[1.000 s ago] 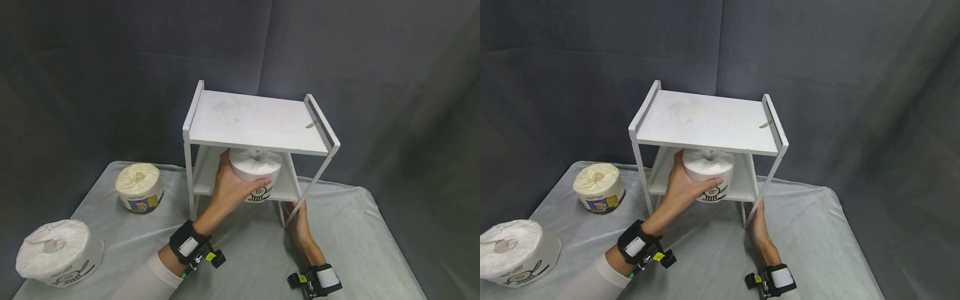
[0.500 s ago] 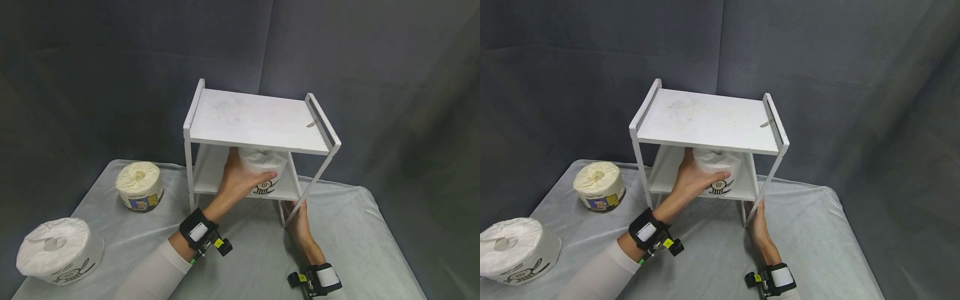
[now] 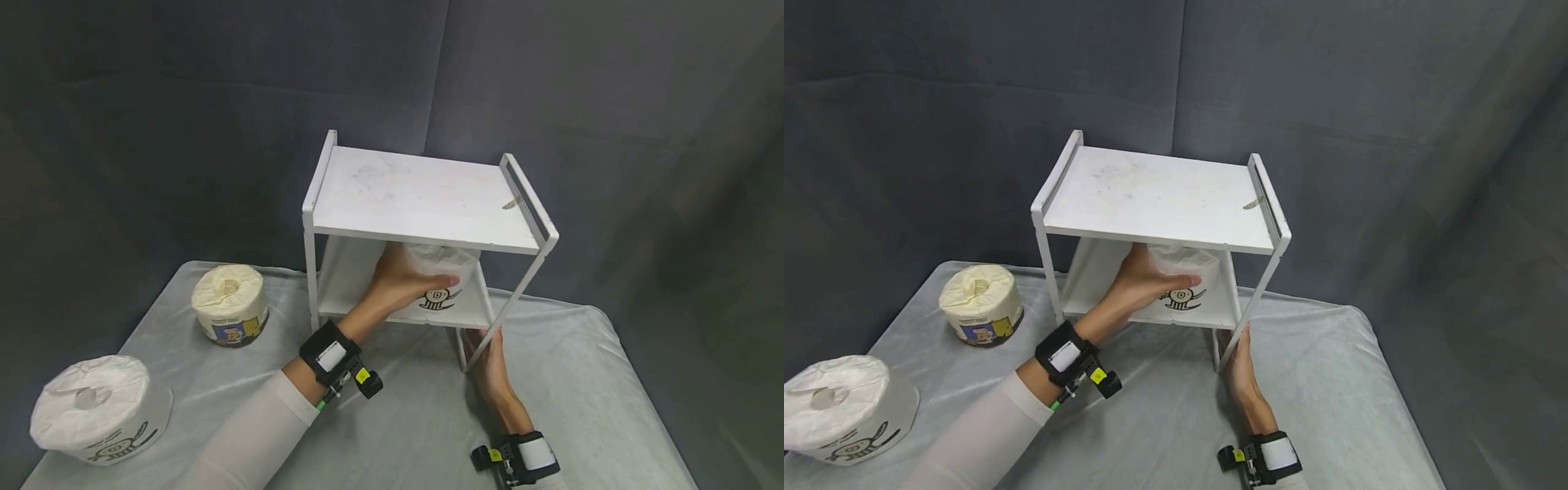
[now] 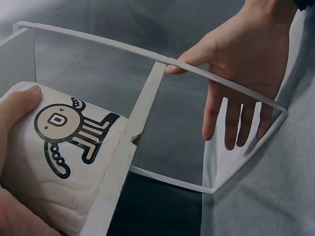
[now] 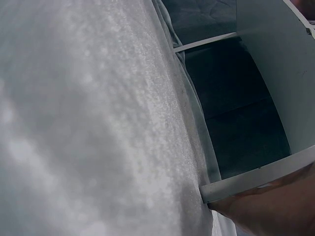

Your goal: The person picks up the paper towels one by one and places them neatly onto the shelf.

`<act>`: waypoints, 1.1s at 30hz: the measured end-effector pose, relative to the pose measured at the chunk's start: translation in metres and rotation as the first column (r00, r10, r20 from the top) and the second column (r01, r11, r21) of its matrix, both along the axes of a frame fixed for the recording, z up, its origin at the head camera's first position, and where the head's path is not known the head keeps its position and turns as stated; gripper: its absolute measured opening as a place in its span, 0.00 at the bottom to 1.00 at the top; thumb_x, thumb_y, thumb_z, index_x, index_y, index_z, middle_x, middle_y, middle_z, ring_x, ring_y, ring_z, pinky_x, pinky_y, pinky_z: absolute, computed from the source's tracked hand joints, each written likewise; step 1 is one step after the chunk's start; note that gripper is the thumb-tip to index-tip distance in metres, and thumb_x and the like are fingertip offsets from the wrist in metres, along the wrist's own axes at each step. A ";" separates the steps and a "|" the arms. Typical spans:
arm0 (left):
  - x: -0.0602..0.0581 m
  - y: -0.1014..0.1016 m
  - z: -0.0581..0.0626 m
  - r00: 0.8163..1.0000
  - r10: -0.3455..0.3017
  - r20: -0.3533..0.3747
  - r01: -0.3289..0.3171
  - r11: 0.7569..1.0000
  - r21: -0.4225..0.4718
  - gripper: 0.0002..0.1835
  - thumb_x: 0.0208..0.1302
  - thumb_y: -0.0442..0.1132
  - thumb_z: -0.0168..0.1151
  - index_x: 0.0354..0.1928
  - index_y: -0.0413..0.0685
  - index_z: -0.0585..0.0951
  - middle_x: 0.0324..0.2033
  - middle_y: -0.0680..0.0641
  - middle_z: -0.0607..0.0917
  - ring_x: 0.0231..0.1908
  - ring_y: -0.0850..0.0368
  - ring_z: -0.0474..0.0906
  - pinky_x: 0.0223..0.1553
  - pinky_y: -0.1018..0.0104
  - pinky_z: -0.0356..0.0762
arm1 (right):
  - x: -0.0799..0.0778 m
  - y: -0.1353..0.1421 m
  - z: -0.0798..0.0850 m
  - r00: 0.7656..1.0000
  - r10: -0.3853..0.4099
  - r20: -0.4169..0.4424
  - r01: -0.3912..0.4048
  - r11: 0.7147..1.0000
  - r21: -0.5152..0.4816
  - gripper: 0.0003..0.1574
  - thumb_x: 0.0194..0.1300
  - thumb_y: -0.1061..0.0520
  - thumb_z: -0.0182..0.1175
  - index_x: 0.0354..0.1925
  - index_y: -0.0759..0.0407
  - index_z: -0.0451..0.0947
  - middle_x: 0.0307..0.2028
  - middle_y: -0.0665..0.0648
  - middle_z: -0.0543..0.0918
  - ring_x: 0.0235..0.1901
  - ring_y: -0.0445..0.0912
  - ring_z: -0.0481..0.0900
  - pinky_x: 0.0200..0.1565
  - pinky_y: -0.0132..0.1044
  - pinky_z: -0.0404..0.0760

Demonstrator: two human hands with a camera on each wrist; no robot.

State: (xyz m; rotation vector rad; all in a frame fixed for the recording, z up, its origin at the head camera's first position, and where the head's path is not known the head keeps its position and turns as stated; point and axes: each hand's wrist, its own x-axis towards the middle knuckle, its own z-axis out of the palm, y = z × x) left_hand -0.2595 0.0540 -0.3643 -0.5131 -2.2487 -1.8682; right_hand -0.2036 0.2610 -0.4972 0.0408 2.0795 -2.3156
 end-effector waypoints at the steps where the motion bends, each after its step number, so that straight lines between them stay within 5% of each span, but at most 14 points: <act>1: -0.001 0.001 0.000 1.000 -0.005 0.018 0.005 1.000 -0.005 0.52 0.37 0.53 0.80 0.68 0.55 0.63 0.53 0.52 0.76 0.51 0.58 0.74 0.53 0.61 0.74 | 0.000 0.000 0.000 1.000 0.000 0.000 0.000 1.000 0.001 0.53 0.67 0.22 0.20 0.79 0.49 0.40 0.78 0.59 0.44 0.76 0.55 0.41 0.73 0.57 0.40; 13: -0.012 0.008 0.001 0.976 -0.104 0.192 0.113 0.993 -0.041 0.50 0.39 0.59 0.78 0.65 0.53 0.67 0.40 0.49 0.82 0.36 0.57 0.83 0.36 0.64 0.83 | 0.003 0.000 -0.002 1.000 0.009 0.006 -0.009 1.000 -0.003 0.55 0.67 0.22 0.18 0.79 0.53 0.38 0.78 0.62 0.43 0.76 0.56 0.40 0.73 0.58 0.39; 33: -0.028 0.016 0.007 0.950 -0.185 0.251 0.199 0.979 -0.034 0.53 0.40 0.63 0.75 0.70 0.59 0.64 0.42 0.51 0.83 0.38 0.58 0.83 0.38 0.64 0.83 | 0.000 0.000 0.000 1.000 0.008 -0.006 -0.008 1.000 0.015 0.55 0.67 0.22 0.18 0.79 0.52 0.39 0.78 0.61 0.43 0.76 0.56 0.39 0.73 0.57 0.40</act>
